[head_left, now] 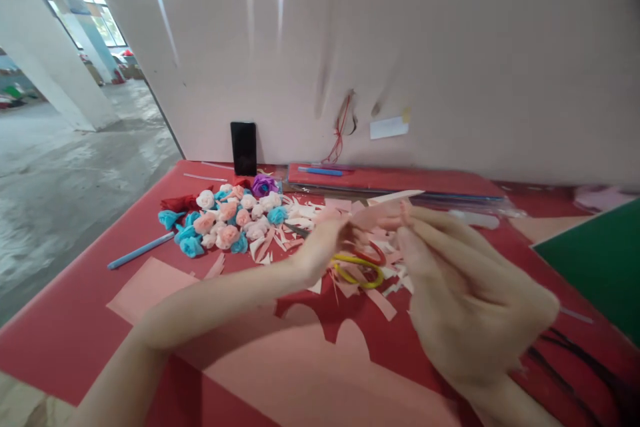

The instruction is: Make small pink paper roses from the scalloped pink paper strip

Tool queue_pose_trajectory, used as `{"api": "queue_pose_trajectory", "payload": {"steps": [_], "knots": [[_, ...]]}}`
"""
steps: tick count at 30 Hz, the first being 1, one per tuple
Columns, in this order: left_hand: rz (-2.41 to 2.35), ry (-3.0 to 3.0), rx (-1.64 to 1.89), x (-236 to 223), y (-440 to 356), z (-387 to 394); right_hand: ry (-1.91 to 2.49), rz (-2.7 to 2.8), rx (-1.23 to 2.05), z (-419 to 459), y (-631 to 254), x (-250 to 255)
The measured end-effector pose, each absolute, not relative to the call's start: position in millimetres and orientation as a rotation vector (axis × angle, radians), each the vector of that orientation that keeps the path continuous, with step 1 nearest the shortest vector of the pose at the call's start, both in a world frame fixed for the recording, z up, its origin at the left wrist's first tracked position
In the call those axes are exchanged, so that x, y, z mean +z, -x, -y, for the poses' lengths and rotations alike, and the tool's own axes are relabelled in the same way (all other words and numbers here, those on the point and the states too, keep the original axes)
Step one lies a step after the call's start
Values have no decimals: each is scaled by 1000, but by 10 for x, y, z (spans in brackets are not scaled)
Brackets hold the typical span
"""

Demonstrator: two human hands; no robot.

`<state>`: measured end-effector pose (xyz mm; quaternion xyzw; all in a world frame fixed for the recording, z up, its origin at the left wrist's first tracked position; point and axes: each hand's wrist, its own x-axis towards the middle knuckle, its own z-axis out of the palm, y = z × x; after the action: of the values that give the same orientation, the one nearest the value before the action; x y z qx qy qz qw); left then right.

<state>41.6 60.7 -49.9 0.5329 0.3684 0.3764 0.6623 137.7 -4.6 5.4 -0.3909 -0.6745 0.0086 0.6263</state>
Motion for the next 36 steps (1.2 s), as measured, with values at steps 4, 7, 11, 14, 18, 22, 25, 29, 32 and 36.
{"api": "queue_pose_trajectory", "payload": {"steps": [4,7,11,14,18,22,25,29,32,36], "knots": [[-1081,-1533,844,-588,-140,-889,929,1468,48,45,-1436,107],[-1201,-1843,717,-676,-8,-1003,970,1407,72,53,-1460,151],[-1271,-2180,543,-763,54,-1100,902,1342,191,23,-1479,196],[-1261,-2368,455,-794,15,-1210,839,1339,250,-18,-1509,201],[-1174,-2562,373,-807,-94,-1385,891,1378,265,-39,-1550,194],[-1037,-2672,281,-835,-177,-1504,901,1381,247,-36,-1555,197],[-992,-2706,234,-867,-186,-1542,910,1375,255,-34,-1542,212],[-1083,-2706,233,-863,-108,-1546,887,1383,234,-40,-1538,232],[-1153,-2686,251,-823,1,-1547,880,1399,221,-54,-1548,229],[-1251,-2618,312,-784,112,-1575,892,1412,226,-61,-1554,216]]}}
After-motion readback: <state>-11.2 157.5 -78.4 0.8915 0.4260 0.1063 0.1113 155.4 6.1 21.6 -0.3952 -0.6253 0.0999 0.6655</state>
